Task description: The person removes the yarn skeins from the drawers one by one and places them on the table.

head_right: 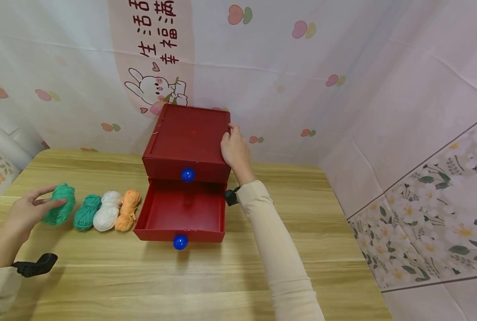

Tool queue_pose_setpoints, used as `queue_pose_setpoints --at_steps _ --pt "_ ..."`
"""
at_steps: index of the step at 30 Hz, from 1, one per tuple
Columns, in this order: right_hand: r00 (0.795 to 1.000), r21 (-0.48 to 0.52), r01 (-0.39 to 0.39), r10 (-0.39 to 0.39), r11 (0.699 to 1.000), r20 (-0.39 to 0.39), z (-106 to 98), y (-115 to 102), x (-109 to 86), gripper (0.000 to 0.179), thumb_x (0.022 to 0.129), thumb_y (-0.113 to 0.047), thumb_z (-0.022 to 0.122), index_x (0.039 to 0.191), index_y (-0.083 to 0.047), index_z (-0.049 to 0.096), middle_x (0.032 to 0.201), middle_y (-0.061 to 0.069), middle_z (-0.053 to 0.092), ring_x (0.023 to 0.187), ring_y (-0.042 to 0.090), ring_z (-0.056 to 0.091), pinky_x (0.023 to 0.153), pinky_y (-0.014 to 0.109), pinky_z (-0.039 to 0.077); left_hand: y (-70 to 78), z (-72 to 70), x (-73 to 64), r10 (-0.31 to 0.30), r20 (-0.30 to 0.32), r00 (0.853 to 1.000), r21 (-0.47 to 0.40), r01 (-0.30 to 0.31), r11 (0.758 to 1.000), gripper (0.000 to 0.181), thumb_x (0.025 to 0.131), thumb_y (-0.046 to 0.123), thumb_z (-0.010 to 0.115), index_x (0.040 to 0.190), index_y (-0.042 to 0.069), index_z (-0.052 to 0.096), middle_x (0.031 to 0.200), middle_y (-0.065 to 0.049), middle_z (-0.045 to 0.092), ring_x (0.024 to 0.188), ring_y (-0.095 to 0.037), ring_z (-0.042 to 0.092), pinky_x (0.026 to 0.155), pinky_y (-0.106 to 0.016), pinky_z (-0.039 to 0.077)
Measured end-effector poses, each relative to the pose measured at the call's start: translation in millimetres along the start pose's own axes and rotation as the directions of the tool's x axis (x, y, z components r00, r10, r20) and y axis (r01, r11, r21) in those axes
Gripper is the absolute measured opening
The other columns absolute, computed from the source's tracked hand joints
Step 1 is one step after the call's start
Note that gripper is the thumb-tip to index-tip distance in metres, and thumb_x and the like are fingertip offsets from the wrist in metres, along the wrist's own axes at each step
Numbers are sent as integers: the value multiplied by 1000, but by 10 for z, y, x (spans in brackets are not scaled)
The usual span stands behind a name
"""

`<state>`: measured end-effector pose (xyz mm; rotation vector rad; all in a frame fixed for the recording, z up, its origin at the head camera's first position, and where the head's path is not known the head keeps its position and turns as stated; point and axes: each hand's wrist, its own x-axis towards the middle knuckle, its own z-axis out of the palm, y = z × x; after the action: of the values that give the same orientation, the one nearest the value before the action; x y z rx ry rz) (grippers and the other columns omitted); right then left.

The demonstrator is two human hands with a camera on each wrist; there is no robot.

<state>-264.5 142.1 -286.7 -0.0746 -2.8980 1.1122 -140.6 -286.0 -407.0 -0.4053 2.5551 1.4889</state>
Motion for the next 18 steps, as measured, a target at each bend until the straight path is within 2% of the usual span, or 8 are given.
queue_pose_setpoints --at_steps 1,2,3,7,10,13,18 --pt "1000 0 0 0 1000 -1 1 1 1 44 98 -31 25 141 -22 26 133 11 49 104 28 56 83 43 44 -22 4 23 -9 7 1000 20 9 1000 72 89 43 49 144 8 20 131 -33 39 112 -49 38 87 -59 36" --pt "1000 0 0 0 1000 -2 2 2 2 44 98 -31 25 141 -22 26 133 11 49 104 28 55 84 43 43 -44 7 44 -17 16 1000 42 17 999 73 90 43 48 144 3 18 131 -36 37 114 -52 35 87 -60 36" --pt "1000 -1 -1 1 1000 -3 2 3 2 44 98 -31 25 141 -22 26 133 11 48 104 28 55 84 43 43 -57 15 58 -24 24 999 71 22 997 74 90 43 46 143 -1 17 134 -41 26 116 -56 30 87 -61 35" --pt "1000 -3 -5 5 1000 -4 2 5 2 44 98 -31 25 141 -22 26 133 11 49 103 28 55 83 43 43 -88 51 87 -56 34 998 188 48 981 73 92 42 44 139 -8 19 131 -43 27 114 -57 31 87 -60 37" --pt "1000 -2 -3 3 1000 -2 7 5 7 44 98 -32 25 141 -22 26 133 11 49 103 28 56 83 43 43 -96 83 84 -66 3 998 253 63 965 69 92 40 43 136 -10 26 129 -42 31 112 -56 34 85 -58 39" --pt "1000 0 -1 1 1000 -1 8 6 13 45 98 -32 25 141 -21 26 133 11 49 102 28 55 83 43 43 -95 115 84 -48 -34 998 294 56 954 65 93 38 44 133 -11 32 127 -39 35 112 -56 35 85 -58 39" --pt "1000 3 -4 4 1000 0 -1 1 13 44 98 -31 25 141 -22 26 132 11 49 103 28 55 84 44 43 -101 157 86 26 -62 998 376 -1 927 61 93 37 44 128 -14 38 122 -37 42 111 -56 36 87 -60 35"
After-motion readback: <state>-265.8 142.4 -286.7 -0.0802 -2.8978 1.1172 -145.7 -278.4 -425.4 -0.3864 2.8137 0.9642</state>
